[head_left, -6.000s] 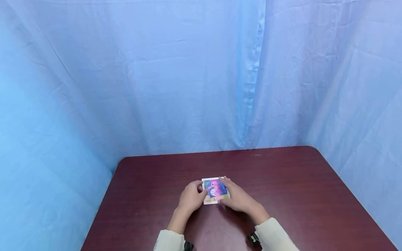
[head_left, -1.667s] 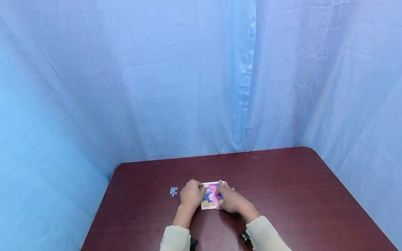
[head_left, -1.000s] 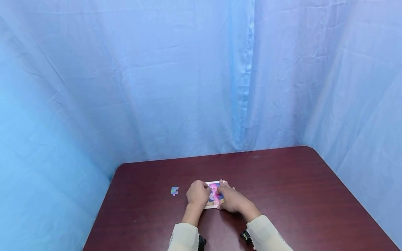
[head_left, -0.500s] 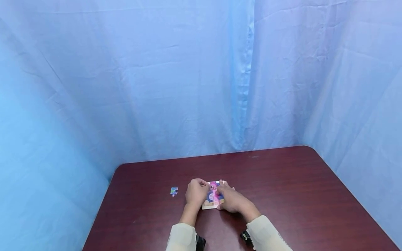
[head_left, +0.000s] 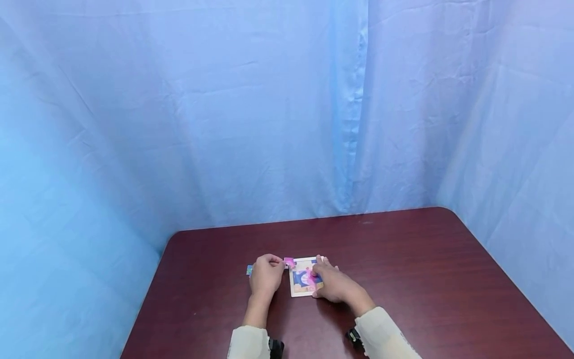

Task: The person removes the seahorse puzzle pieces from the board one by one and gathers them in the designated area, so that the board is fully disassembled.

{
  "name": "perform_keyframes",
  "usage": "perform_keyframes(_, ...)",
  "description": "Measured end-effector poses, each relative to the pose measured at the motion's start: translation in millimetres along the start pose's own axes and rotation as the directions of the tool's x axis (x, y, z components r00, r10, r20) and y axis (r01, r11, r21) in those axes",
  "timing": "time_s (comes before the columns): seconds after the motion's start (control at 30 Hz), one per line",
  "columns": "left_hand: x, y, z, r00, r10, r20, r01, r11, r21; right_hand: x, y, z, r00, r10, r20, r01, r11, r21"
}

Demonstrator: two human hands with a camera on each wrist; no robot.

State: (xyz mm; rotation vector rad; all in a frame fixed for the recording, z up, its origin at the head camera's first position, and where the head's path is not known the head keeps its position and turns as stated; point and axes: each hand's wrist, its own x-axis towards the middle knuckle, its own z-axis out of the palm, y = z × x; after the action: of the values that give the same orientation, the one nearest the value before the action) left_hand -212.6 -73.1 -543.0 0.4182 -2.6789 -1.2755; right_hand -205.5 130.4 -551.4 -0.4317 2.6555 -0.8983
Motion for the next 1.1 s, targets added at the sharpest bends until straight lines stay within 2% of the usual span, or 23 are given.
perform_keyframes(0.27,6.7,-12.8,-18.3,0.998,-0.025,-0.055,0.032,0.993,0.118,0.6,0,-2,1.0,-0.01,-0.001,0.01,1.0,-0.011)
perform_keyframes(0.5,15.2,-27.1,-24.9,0.995,-0.056,-0.078,0.072,0.972,0.225,0.0,0,-3,1.0,-0.019,-0.008,0.019,1.0,0.0)
perform_keyframes(0.9,16.4,-29.8,-28.7,0.995,-0.077,-0.062,0.091,0.961,0.26,-2.9,-2,-3,1.0,-0.023,0.0,0.023,1.0,0.007)
perform_keyframes(1.1,12.5,-26.7,-25.8,0.998,-0.043,-0.046,0.054,0.963,0.265,-3.7,-1,-3,1.0,-0.018,0.003,0.018,1.0,-0.003)
